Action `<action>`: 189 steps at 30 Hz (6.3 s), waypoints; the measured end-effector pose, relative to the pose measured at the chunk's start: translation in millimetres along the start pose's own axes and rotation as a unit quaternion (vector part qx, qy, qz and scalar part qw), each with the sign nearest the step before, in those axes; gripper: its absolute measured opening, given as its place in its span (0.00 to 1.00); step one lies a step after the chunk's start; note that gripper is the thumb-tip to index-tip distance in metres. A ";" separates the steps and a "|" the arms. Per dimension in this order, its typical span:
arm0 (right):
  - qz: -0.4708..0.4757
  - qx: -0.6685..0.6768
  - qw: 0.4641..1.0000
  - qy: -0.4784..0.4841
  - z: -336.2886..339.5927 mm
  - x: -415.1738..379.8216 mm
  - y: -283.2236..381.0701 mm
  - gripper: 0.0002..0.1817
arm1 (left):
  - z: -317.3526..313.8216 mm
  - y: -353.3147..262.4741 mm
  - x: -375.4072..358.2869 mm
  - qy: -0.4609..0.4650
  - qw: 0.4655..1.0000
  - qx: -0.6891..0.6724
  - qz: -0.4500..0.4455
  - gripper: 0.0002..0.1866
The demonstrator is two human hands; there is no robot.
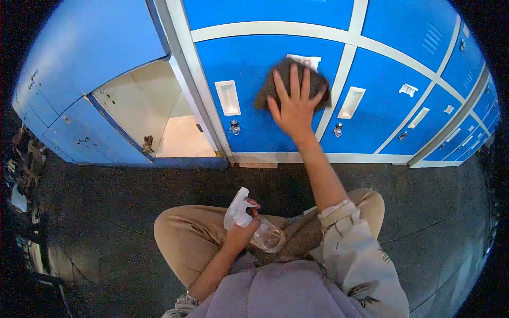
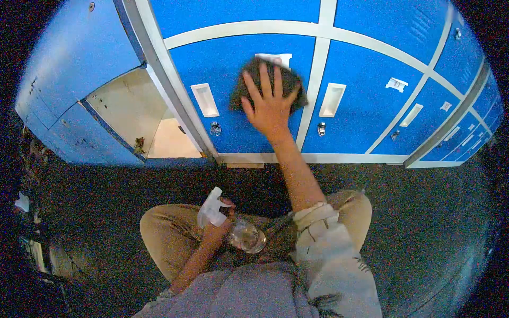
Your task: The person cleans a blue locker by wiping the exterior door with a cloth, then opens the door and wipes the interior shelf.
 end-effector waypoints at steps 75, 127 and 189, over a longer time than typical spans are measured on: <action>-0.184 0.197 0.872 0.409 217.4 -61.9 26.3 0.28 | 29.9 -53.6 -22.8 0.033 0.993 0.018 -0.113 0.22; -0.098 0.137 0.865 0.472 239.0 -36.9 -8.3 0.33 | 8.8 -124.8 -101.8 -0.042 0.985 0.076 -0.147 0.22; -0.485 0.537 0.664 -0.188 25.0 -76.8 35.3 0.23 | -14.8 64.6 68.0 -0.115 0.948 0.253 -0.157 0.21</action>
Point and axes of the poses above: each hand's wrist, its own x-axis towards the middle knuckle, its own z-axis out of the back of the hand, y = z × x, the point moved 2 cm from there along x, towards the middle knuckle, and after that the axes turned 4 degrees about -y, right-handed, at the moved point
